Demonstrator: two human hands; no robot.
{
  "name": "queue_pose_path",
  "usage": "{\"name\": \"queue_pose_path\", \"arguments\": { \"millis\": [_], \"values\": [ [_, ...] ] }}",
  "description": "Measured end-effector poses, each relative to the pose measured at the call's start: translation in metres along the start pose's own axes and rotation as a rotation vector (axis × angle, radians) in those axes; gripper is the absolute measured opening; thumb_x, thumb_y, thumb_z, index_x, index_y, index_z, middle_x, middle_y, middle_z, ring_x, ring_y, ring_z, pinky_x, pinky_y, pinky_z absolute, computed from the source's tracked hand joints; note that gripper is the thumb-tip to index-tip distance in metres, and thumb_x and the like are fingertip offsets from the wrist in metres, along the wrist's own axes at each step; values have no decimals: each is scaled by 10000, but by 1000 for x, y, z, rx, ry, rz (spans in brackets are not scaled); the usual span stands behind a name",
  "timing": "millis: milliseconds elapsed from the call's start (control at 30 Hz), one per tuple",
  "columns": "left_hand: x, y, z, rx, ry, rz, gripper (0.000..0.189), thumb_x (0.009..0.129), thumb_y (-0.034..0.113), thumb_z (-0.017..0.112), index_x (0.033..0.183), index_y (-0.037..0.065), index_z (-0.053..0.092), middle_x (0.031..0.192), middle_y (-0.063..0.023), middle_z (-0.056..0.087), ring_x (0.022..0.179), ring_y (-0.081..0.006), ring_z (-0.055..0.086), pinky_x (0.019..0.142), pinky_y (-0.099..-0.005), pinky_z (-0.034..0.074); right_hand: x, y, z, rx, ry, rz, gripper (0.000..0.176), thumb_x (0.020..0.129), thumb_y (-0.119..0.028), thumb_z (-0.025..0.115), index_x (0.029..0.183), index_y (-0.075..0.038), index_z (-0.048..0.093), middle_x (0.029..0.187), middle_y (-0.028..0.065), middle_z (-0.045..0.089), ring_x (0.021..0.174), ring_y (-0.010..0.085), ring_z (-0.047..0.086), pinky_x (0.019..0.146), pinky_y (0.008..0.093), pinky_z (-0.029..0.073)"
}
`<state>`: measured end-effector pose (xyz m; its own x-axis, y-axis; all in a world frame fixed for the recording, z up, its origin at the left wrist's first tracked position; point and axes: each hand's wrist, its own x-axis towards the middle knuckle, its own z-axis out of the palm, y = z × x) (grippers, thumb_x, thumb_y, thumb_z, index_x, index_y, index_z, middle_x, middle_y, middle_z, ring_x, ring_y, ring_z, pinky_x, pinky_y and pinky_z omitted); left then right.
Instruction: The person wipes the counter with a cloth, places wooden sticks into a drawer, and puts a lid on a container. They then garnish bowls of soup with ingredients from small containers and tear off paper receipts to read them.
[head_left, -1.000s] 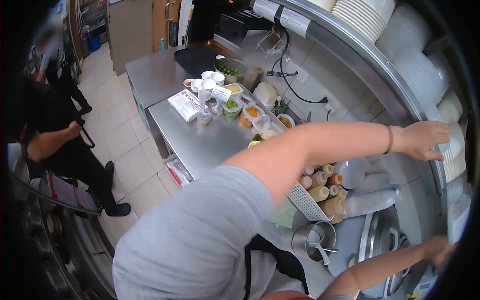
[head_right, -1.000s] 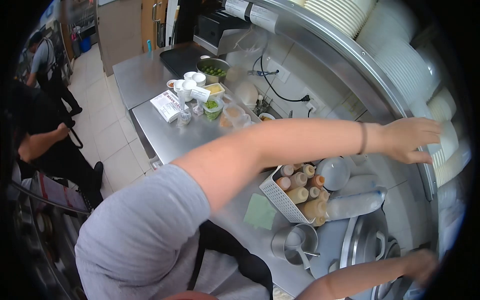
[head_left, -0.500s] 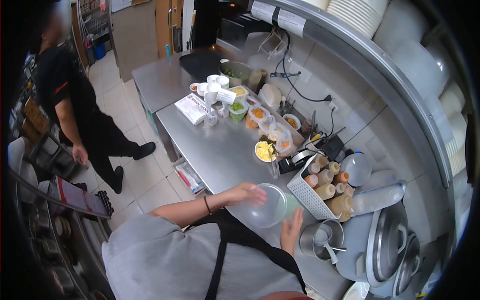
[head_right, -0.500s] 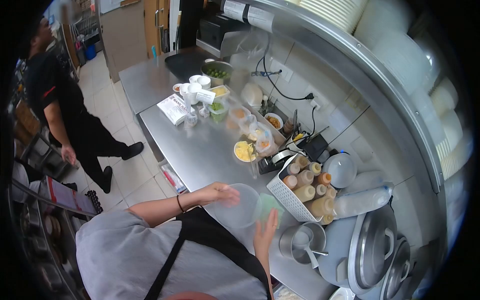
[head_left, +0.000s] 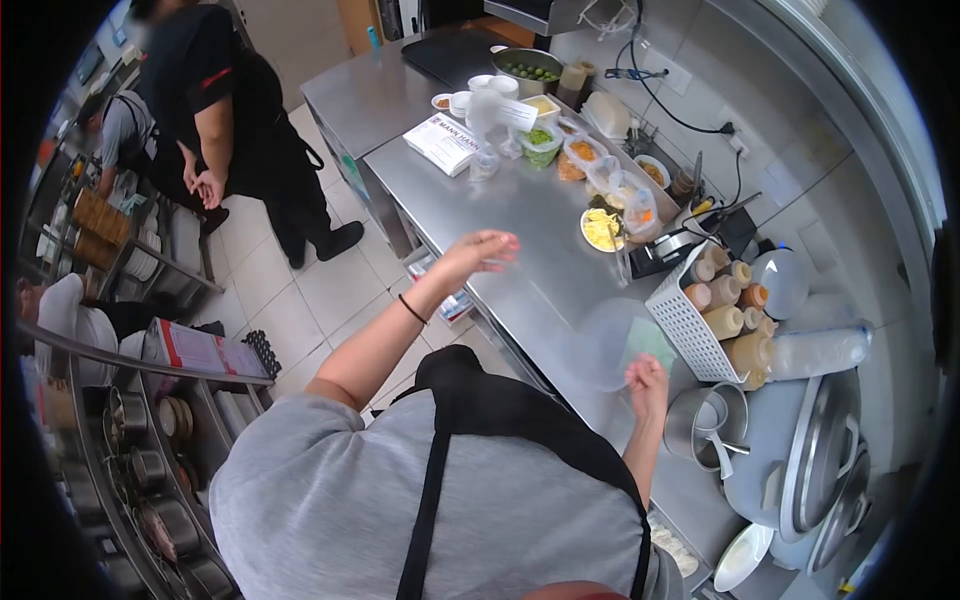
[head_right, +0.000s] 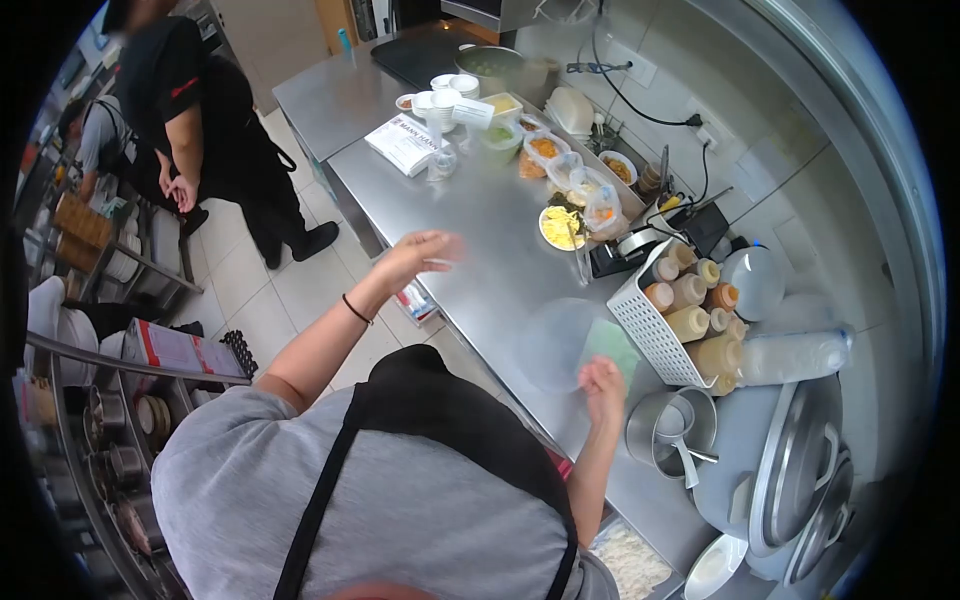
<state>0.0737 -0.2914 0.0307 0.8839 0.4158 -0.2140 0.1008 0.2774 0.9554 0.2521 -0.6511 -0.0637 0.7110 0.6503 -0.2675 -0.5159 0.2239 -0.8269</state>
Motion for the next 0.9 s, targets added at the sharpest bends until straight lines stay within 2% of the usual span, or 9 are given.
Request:
{"name": "queue_pose_path", "arguments": {
  "millis": [67, 133, 267, 367, 533, 667, 767, 867, 900],
  "values": [
    [11, 2, -23, -28, 72, 15, 378, 861, 302, 489, 1104, 14, 507, 1069, -87, 554, 961, -175, 537, 819, -311, 427, 8, 11, -2, 243, 64, -77, 127, 803, -45, 542, 923, -14, 517, 750, 61, 583, 617, 128, 568, 562, 231, 482],
    [23, 5, -43, -49, 132, 26, 370, 855, 301, 500, 1094, 19, 516, 1055, -78, 557, 955, -170, 534, 823, -308, 422, 15, 15, -6, -443, 174, 57, 155, 794, -39, 545, 939, 5, 514, 769, 78, 581, 650, 142, 570, 596, 227, 477],
    [60, 17, -70, 14, 131, 74, 408, 830, 315, 533, 1111, 21, 504, 1082, -94, 545, 991, -165, 507, 814, -299, 410, 8, 22, 8, -23, 187, -60, 133, 792, -49, 547, 916, -6, 525, 753, 71, 584, 623, 131, 562, 573, 225, 474],
    [101, 32, -74, 122, 59, 63, 417, 814, 302, 552, 1106, 7, 513, 1086, -112, 542, 1001, -182, 503, 821, -307, 407, 12, 30, 16, -291, 319, 24, 136, 796, -57, 545, 920, -6, 525, 743, 66, 579, 629, 135, 563, 580, 226, 478],
    [187, 53, -96, 388, 227, 332, 387, 748, 191, 582, 1079, -3, 542, 1009, -141, 576, 914, -230, 550, 774, -315, 427, 5, 46, 31, -131, 414, -46, 126, 796, -70, 547, 907, -12, 531, 741, 62, 576, 630, 132, 564, 584, 218, 476],
    [259, 64, -131, 556, 173, 226, 369, 723, 145, 570, 1068, 15, 558, 994, -150, 586, 883, -232, 567, 740, -313, 439, -4, 50, 32, -263, 583, -26, 128, 797, -60, 537, 918, -20, 531, 762, 55, 577, 637, 131, 566, 583, 217, 477],
    [281, 61, -142, 627, 200, 247, 225, 752, 81, 562, 960, 12, 615, 832, -87, 617, 717, -171, 571, 686, -254, 447, -22, 66, 32, -221, 615, -53, 143, 797, -71, 541, 934, -33, 526, 779, 46, 576, 659, 125, 566, 581, 216, 476],
    [263, 75, -165, 730, 25, 587, 224, 751, 89, 578, 957, 11, 616, 860, -104, 623, 749, -151, 575, 697, -248, 445, -38, 83, 58, 172, 646, -239, 130, 802, -77, 543, 928, -49, 527, 794, 41, 579, 682, 119, 566, 591, 209, 467],
    [257, 79, -176, 694, 177, 772, 214, 755, 94, 578, 949, 13, 619, 867, -104, 626, 760, -146, 578, 698, -243, 445, -43, 95, 56, 49, 669, -200, 150, 807, -67, 536, 955, -42, 524, 844, 45, 578, 728, 121, 567, 639, 225, 475]
  ]
}}
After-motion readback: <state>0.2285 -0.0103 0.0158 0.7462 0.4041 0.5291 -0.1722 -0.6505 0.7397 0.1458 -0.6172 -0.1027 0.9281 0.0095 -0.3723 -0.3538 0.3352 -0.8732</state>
